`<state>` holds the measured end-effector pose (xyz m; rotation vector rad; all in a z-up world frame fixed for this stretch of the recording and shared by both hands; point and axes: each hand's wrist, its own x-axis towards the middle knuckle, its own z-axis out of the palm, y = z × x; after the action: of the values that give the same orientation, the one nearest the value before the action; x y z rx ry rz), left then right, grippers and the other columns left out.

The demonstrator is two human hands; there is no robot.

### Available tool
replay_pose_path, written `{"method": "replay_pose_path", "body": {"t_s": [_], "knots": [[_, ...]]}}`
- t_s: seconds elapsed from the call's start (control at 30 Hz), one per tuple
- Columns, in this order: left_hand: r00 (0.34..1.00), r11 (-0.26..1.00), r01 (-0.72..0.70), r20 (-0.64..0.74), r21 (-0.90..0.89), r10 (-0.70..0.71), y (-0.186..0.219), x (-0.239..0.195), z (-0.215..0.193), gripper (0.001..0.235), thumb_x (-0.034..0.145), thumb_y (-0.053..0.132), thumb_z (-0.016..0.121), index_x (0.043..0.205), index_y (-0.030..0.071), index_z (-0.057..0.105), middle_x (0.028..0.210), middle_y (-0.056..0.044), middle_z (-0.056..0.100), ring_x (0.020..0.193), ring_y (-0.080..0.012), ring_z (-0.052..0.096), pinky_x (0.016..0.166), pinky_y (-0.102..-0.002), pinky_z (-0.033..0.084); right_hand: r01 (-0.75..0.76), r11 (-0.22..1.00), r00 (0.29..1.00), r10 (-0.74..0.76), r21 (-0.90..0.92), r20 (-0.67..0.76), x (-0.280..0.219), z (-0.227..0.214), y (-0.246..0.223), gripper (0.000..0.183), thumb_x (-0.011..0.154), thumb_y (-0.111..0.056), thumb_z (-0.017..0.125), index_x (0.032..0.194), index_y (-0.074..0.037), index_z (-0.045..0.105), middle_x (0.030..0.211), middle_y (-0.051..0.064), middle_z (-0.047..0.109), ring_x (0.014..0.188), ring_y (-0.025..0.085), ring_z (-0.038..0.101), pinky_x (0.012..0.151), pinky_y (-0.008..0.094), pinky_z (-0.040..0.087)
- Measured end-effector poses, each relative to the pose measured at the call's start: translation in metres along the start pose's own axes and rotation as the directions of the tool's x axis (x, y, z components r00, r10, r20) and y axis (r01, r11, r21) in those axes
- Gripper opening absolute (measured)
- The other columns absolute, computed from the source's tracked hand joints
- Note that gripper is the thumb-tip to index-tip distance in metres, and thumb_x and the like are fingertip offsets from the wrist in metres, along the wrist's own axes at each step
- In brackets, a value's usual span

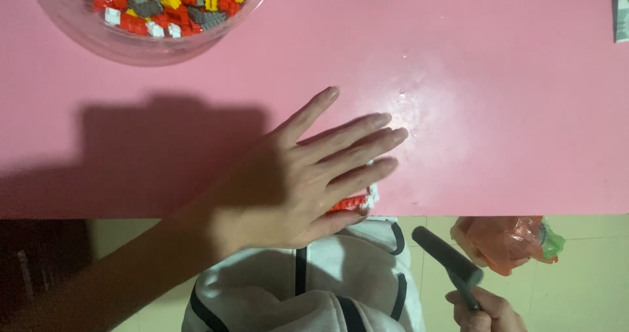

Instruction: The person assembles a small square structure using white and red Lego bricks. They use a small hammer to tap the bricks into place and occasionally pick up additional bricks from a bowl.

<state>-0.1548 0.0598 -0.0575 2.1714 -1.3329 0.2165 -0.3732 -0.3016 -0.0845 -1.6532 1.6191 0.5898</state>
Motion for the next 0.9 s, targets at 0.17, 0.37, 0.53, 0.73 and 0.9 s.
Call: {"method": "replay_pose_path", "body": {"t_s": [0.17, 0.37, 0.53, 0.73, 0.9], "knots": [[0.997, 0.985, 0.023, 0.071, 0.169, -0.036, 0.007, 0.000, 0.002, 0.052, 0.117, 0.040, 0.052, 0.162, 0.014, 0.054, 0.167, -0.004, 0.051, 0.157, -0.0291, 0.043, 0.127, -0.068, 0.025, 0.750, 0.513, 0.533, -0.843, -0.417, -0.078, -0.033, 0.023, 0.011, 0.034, 0.105, -0.024, 0.045, 0.104, -0.015, 0.077, 0.089, -0.007, 0.084, 0.082, 0.014, 0.071, 0.079, 0.030, 0.056], [0.991, 0.983, 0.135, 0.036, -0.125, -0.131, 0.008, 0.006, 0.002, 0.036, 0.108, 0.029, 0.065, 0.142, 0.019, 0.072, 0.161, -0.008, 0.054, 0.153, -0.0327, 0.049, 0.127, -0.070, 0.025, 0.776, 0.464, 0.458, -0.880, -0.428, -0.125, -0.048, 0.044, 0.002, 0.027, 0.089, -0.008, 0.051, 0.080, -0.018, 0.075, 0.073, -0.001, 0.075, 0.074, 0.019, 0.066, 0.073, 0.032, 0.051], [0.964, 0.966, 0.251, 0.103, -0.056, -0.245, 0.012, 0.013, 0.004, 0.064, 0.111, 0.046, 0.057, 0.161, 0.008, 0.047, 0.172, -0.014, 0.038, 0.162, -0.0325, 0.033, 0.134, -0.055, 0.012, 0.850, 0.342, 0.388, -0.921, -0.402, 0.036, -0.041, 0.043, 0.004, 0.038, 0.098, -0.032, 0.046, 0.083, -0.016, 0.078, 0.071, 0.000, 0.077, 0.068, 0.019, 0.072, 0.068, 0.036, 0.055], [0.981, 0.982, 0.188, -0.039, -0.003, -0.188, -0.002, 0.022, 0.007, 0.058, 0.102, 0.036, 0.076, 0.147, 0.001, 0.066, 0.161, -0.017, 0.054, 0.154, -0.0359, 0.044, 0.126, -0.069, 0.025, 0.920, 0.246, 0.265, -0.964, -0.305, 0.021, -0.046, 0.051, -0.006, 0.048, 0.102, -0.040, 0.043, 0.080, -0.011, 0.074, 0.061, 0.001, 0.068, 0.052, 0.015, 0.060, 0.055, 0.030, 0.046], [0.985, 0.984, 0.172, 0.024, 0.049, -0.173, -0.002, 0.021, 0.000, 0.063, 0.107, 0.046, 0.066, 0.153, 0.004, 0.062, 0.165, -0.015, 0.050, 0.156, -0.0335, 0.043, 0.127, -0.068, 0.025, 0.893, 0.314, 0.334, -0.943, -0.321, 0.006, -0.036, 0.047, 0.007, 0.047, 0.102, -0.041, 0.044, 0.082, -0.012, 0.075, 0.062, 0.000, 0.070, 0.053, 0.015, 0.061, 0.057, 0.030, 0.048]]}}
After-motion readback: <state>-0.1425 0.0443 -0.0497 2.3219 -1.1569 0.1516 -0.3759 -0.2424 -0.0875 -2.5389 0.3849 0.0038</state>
